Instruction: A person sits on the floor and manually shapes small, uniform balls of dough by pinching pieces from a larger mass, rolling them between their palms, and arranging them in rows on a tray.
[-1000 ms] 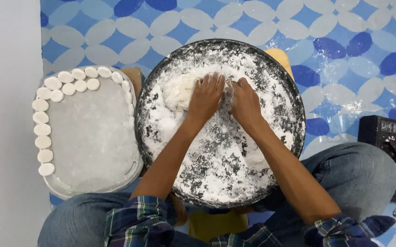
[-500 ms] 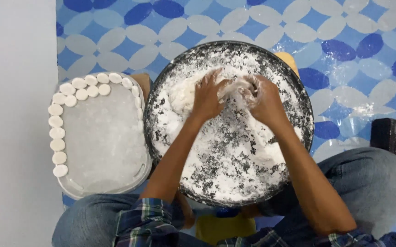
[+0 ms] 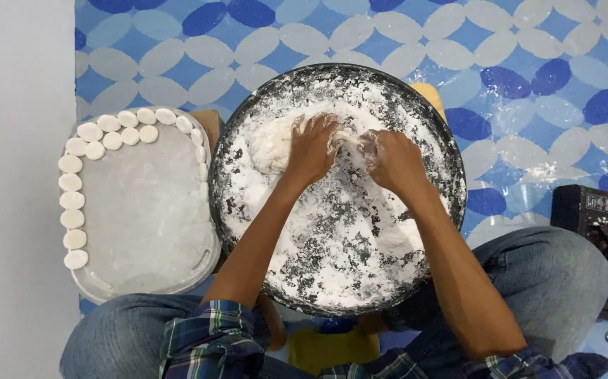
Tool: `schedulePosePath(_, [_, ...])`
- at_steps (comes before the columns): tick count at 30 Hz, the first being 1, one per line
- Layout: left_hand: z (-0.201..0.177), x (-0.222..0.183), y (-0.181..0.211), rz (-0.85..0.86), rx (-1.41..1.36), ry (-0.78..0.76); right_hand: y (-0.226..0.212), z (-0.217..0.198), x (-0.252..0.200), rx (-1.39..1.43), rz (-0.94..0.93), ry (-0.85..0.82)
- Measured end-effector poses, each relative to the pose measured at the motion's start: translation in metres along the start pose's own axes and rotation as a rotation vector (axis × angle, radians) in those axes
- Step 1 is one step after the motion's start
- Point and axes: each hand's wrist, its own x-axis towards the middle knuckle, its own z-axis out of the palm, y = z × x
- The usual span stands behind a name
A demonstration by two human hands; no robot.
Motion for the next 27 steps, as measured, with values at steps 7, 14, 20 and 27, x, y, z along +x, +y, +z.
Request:
schedulePosePath(7, [-0.017,-0.011,0.01,-0.014,-0.088,-0.006,-0.049,-0.122,-0.032,0.194,0.023,0.117])
schedulePosePath(14, [-0.081,-0.022,0.023,0.033,-0.714,0.007,-0.052,-0.17,-0.046,0.896,-0.143,0.117])
schedulePosePath(20, [-0.175,-0.075,0.078,0.108,-0.892,-0.058,-0.085,-0.146,-0.065,0.748,-0.321,0.229])
schedulePosePath(27, [-0.188,-0.183,0.127,-0.403,-1.112,-0.124,-0.115,-0.096,-0.103,0.38,-0.442,0.269])
